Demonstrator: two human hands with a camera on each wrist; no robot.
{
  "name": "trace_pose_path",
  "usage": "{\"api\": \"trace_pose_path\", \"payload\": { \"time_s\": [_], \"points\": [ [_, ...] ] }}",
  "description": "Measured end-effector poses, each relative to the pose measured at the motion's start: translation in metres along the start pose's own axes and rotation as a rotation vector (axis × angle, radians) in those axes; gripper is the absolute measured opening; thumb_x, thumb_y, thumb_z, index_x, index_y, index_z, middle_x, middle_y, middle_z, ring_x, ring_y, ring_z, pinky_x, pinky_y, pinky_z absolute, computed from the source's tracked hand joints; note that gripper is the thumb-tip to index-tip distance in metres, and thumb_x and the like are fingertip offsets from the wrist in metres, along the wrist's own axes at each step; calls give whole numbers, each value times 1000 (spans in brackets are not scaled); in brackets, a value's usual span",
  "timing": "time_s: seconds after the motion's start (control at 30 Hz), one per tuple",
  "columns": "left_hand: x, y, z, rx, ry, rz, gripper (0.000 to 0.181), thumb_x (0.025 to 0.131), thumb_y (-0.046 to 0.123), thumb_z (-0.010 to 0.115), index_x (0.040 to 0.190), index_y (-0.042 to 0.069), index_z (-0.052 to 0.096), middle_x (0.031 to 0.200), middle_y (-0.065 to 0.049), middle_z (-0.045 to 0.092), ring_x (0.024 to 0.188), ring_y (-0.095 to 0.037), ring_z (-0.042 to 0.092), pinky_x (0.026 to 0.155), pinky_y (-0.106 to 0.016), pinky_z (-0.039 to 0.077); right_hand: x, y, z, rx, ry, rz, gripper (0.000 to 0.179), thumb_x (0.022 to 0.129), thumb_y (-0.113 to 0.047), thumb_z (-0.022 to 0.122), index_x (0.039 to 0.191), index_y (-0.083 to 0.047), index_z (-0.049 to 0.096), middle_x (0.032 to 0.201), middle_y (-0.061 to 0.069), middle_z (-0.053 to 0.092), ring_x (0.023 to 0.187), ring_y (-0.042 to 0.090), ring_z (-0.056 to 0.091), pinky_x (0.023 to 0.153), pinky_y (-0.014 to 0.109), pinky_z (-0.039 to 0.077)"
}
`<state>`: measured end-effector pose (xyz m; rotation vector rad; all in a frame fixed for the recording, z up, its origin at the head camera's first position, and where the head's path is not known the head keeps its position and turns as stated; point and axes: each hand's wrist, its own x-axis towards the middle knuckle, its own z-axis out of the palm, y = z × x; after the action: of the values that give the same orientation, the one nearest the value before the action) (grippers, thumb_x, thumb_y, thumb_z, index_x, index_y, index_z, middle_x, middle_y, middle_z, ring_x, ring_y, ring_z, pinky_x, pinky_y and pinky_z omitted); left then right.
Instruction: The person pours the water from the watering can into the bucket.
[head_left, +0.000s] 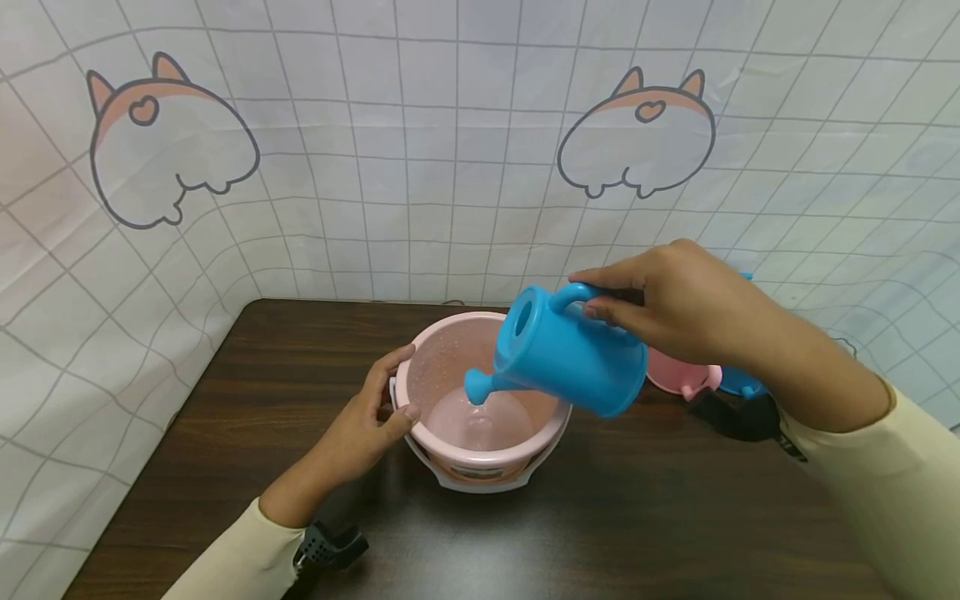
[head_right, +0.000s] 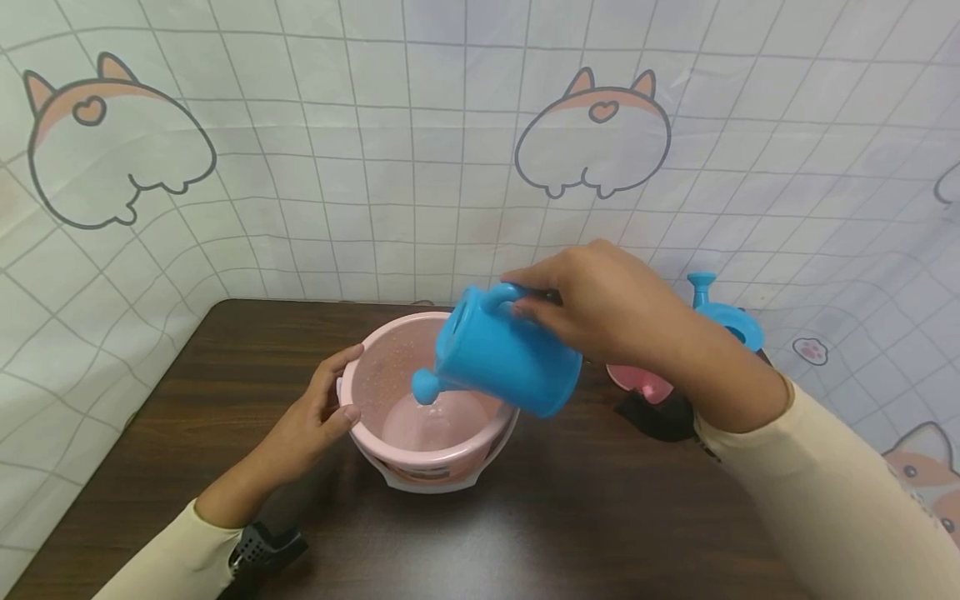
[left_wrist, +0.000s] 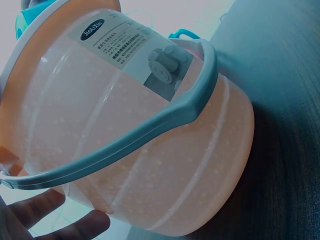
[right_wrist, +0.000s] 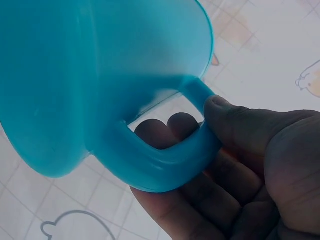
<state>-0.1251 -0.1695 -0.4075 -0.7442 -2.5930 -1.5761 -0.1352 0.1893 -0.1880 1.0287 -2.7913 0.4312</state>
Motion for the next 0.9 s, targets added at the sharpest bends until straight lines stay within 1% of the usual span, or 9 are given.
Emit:
{"api": "trace_pose_path", "payload": {
  "time_s": [0.17,0.4,0.6,0.77,0.9],
  "points": [
    [0,-1,0,-9,-1,3,72,100,39,58,161,27,22,141,-17,50,111,-26,61,88,-43,52,4,-2,-2,-10,-19,-14,39,96,-22,74,132,-9,70,114,13,74,98,34,73,80,51,57],
    [-1,1,0,-9,-1,-1,72,100,39,58,161,29,21,143,-16,49,112,-26,61,88,-43,52,12,-6,-3,-1,-41,0,37,94,-22,76,130,-12,72,111,7,75,96,25,73,80,46,58],
    [0,1,0,-8,-2,6,72,100,39,58,161,28,22,142,-16,50,112,-26,61,89,-43,52,16,-8,-5,-1,-73,20,37,94,-22,77,130,-12,72,112,8,75,98,26,73,81,46,58],
    [1,-2,1,-4,0,17,72,100,40,58,161,25,23,141,-18,50,111,-25,61,88,-42,52,21,-11,-7,-11,-104,3,36,95,-20,76,130,-12,72,112,8,75,99,28,73,80,46,58],
    [1,-2,1,3,1,13,72,100,41,58,161,26,22,141,-18,51,112,-25,61,89,-43,52,26,-12,-10,-18,-130,-15,35,95,-19,76,129,-11,73,112,8,75,99,28,73,80,46,58]
  ]
}}
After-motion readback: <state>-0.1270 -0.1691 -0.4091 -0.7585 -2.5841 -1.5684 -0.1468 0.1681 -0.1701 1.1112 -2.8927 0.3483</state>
